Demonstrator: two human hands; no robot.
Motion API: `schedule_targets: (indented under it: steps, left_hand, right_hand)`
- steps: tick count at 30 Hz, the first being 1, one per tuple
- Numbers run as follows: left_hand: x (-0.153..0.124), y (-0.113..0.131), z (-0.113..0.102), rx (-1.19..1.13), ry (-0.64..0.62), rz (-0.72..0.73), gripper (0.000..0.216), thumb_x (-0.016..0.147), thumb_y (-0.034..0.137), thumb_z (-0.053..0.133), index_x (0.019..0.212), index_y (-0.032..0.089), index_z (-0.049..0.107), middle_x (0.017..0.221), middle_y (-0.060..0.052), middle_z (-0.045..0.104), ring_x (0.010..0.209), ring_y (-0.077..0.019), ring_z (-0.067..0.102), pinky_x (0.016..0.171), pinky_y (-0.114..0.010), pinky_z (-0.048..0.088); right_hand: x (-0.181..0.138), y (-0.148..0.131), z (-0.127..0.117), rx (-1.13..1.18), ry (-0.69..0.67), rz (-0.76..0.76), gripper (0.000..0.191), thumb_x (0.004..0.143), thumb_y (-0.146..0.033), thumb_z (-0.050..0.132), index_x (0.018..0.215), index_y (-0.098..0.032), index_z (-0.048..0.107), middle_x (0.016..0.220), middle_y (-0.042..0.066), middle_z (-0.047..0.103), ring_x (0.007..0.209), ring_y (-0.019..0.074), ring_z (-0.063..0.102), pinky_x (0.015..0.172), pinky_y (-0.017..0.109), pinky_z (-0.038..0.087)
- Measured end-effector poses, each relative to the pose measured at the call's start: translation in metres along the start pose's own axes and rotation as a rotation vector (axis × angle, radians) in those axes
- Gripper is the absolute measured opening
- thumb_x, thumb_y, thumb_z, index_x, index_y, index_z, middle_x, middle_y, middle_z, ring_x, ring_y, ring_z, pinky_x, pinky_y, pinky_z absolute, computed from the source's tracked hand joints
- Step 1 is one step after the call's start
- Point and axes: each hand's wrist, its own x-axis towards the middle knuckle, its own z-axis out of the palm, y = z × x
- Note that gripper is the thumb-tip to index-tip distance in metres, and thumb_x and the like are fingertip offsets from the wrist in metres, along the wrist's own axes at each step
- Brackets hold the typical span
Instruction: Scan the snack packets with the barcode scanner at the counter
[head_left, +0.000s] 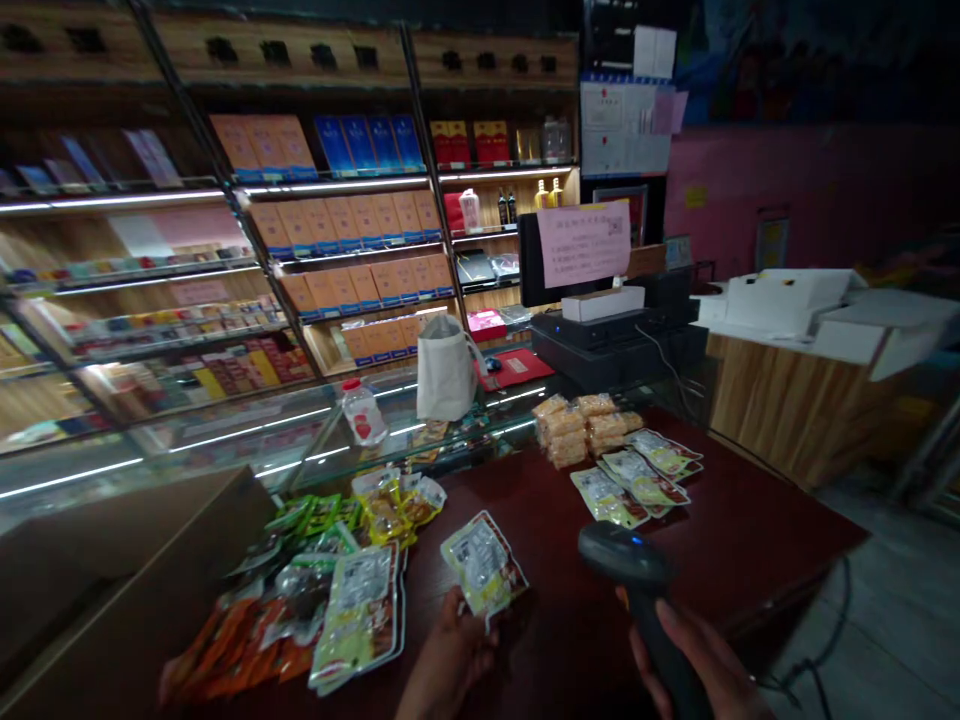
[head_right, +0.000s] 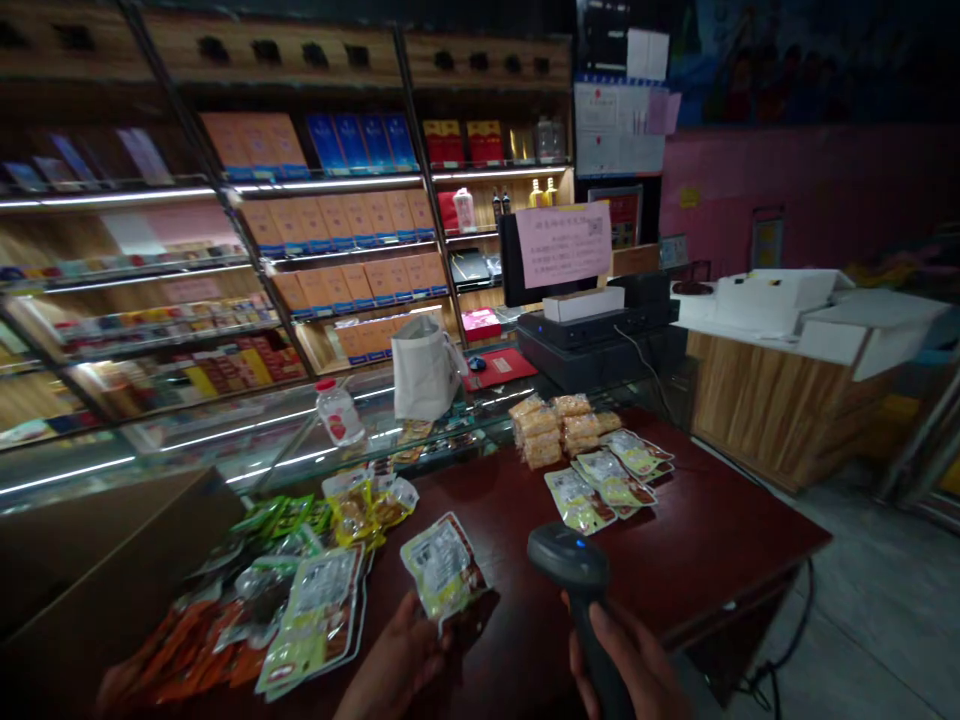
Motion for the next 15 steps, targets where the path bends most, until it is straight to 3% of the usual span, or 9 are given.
schedule_targets:
  steps: [5,12,15]
  left_hand:
    - [-0.022,0.001,-0.008,-0.010,0.030,0.034,0.058,0.055,0.028,0.085,0.106,0.020,0.057,0.079,-0.003,0.071,0.058,-0.0092,0.058,0.050,-0.017,0.040]
    - [-0.026,-0.004,-0.022,0.234,0.152,0.196,0.043,0.055,0.049,0.081,0.075,0.015,0.064,0.054,0.002,0.060,0.042,-0.0079,0.045,0.042,-0.020,0.033]
    - [-0.032,0.000,-0.028,0.374,0.182,0.232,0.043,0.060,0.055,0.075,0.075,0.015,0.066,0.051,0.002,0.058,0.040,-0.0093,0.045,0.043,-0.021,0.036]
  right_hand:
    - [0.000,0.009,0.005,-0.023,-0.182,0.022,0.059,0.074,-0.068,0.069,0.098,-0.015,0.071,0.062,0.001,0.066,0.041,0.0104,0.051,0.038,0.022,0.040]
    - [-0.013,0.010,0.022,-0.082,-0.250,0.057,0.059,0.075,-0.069,0.067,0.102,-0.016,0.068,0.066,0.001,0.068,0.043,0.0101,0.051,0.041,0.022,0.041]
    - [-0.017,0.012,0.028,-0.146,-0.243,0.054,0.059,0.078,-0.070,0.063,0.102,-0.016,0.067,0.067,0.002,0.068,0.045,0.0108,0.052,0.043,0.023,0.041]
